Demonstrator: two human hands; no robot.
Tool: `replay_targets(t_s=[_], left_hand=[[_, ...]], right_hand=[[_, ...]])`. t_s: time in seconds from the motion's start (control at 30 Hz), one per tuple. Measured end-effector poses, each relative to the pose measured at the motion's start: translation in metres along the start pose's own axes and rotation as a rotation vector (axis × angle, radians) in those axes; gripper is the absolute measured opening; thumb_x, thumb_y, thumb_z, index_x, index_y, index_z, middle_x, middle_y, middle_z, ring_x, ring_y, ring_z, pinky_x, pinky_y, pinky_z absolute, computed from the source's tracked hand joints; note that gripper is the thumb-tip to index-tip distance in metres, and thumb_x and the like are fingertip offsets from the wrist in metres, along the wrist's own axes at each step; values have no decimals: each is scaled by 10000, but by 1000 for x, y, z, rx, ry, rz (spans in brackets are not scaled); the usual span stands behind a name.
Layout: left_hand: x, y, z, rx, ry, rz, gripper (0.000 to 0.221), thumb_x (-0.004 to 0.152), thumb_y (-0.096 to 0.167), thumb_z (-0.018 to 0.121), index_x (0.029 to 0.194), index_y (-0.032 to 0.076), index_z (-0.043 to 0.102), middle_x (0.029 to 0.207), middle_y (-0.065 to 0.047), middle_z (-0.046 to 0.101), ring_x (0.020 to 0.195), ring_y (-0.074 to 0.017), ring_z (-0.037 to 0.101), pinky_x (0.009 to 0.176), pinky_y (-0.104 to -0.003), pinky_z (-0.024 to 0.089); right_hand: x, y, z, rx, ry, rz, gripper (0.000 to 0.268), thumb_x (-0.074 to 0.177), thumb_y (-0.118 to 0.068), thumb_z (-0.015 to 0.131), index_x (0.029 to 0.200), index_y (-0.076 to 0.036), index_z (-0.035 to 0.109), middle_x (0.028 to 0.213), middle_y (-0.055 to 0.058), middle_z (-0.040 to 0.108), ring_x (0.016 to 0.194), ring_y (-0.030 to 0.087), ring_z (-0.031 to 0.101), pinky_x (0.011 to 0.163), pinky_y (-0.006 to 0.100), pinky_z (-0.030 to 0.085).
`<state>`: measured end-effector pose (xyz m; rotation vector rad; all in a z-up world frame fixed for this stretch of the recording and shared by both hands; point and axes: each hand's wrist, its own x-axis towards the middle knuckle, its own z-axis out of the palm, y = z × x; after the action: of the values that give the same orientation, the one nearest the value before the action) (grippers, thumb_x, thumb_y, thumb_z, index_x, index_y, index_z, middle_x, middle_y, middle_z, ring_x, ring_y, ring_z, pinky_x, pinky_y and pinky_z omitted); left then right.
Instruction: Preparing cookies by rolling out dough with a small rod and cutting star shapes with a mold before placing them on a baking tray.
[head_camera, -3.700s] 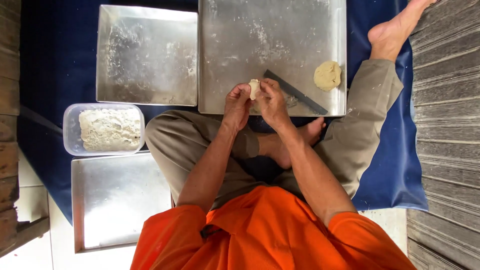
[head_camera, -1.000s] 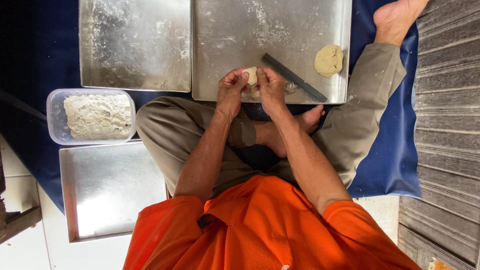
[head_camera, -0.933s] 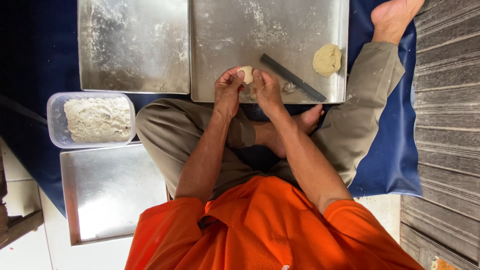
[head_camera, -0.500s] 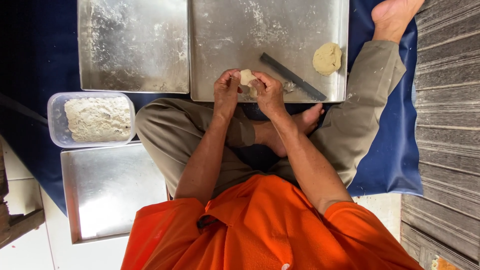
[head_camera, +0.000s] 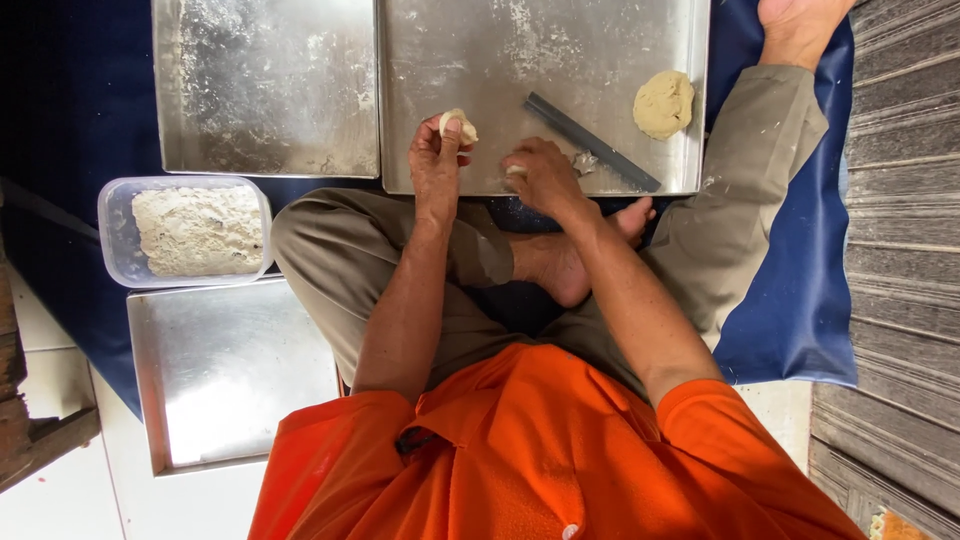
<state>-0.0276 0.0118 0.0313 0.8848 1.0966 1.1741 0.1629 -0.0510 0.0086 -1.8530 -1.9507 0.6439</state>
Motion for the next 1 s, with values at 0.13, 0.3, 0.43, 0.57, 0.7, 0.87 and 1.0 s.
replay_targets(t_s=[0.13,0.3,0.43,0.57,0.7,0.87,1.0], left_hand=[[1,-6,3,-17,9,-19,197,1025,256,676,1162,114,682,906,-49,751,756,-120,711,652,-227,602],[3,-27,7,-190,-48,-104,280,1004,150,727,1261,50,678,1039,-74,709,925,-163,735,860,-303,639],[-3,-46,26,-344,-48,-218,260,951,102,781,1198,55,714,1020,-56,679,908,-197,757,878,-324,651],[-13,-58,39,-392,-75,-304,219,912,155,826,1094,59,750,951,-27,689,837,-147,729,773,-248,654],[-16,-67,30,-429,-84,-318,264,901,261,854,1062,67,775,960,-43,753,816,-134,722,736,-224,603],[-9,-63,28,-541,-220,-334,317,911,182,837,1170,37,727,999,-104,771,884,-185,760,767,-245,631],[-16,-58,35,-607,-279,-340,422,960,25,749,1363,23,627,1065,-81,727,949,-191,763,848,-258,673]], right_hand=[[0,31,-4,17,0,47,229,814,-92,810,1014,-202,787,1166,144,672,1086,435,633,883,515,548],[-27,75,-19,-218,23,136,272,886,-93,718,1130,-197,778,1392,164,597,1253,463,552,930,584,479],[-30,15,-40,-123,350,-5,219,997,-136,670,1207,-107,726,1244,199,570,1067,455,557,881,535,489],[-20,-41,-27,758,382,238,356,964,-75,783,1299,-24,674,1127,214,692,1018,290,715,880,411,599],[-4,-39,1,995,512,404,226,890,-35,818,1104,18,764,862,101,742,744,111,713,672,248,614],[3,-21,-4,1299,502,444,240,914,53,726,1142,18,662,918,105,673,782,163,731,738,273,653],[1,-14,-1,1187,529,434,173,1017,-52,640,1175,13,669,1010,96,701,836,101,703,752,225,631]])
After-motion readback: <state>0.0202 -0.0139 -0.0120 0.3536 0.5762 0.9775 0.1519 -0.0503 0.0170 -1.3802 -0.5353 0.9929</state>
